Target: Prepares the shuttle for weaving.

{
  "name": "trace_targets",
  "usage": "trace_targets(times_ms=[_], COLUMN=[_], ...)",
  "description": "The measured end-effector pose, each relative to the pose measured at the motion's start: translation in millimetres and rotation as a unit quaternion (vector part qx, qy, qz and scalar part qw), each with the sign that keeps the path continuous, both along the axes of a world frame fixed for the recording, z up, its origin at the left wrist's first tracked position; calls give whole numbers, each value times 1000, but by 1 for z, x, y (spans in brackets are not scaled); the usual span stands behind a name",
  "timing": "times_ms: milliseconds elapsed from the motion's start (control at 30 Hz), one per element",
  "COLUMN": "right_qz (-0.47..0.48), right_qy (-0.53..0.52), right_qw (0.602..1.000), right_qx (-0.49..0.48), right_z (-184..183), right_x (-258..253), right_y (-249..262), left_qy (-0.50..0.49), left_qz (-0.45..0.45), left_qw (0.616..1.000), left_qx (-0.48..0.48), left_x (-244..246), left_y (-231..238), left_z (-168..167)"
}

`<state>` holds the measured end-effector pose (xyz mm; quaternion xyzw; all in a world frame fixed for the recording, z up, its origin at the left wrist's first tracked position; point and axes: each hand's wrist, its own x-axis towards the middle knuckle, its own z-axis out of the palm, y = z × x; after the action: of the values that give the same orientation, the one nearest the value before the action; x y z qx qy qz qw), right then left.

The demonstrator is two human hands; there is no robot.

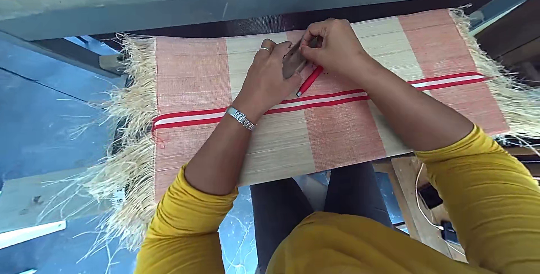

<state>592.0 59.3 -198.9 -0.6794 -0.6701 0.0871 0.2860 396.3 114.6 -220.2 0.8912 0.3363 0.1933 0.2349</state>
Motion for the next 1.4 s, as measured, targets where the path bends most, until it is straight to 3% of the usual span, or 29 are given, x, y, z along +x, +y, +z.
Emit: trace_targets(times_ms=[1033, 1400], right_qz=[5, 3], right_qy=[1, -21], right_qw=[1000, 1000], right_qx=[-15, -4], right_z=[-7, -14], right_x=[-9, -16], right_y=[5, 7], left_qy=[-6, -26], left_qz=[-18, -5], left_qw=[999, 999], left_qx=[-32, -22], left_x=[-13, -6], left_y=[13, 31], left_z=[14, -4])
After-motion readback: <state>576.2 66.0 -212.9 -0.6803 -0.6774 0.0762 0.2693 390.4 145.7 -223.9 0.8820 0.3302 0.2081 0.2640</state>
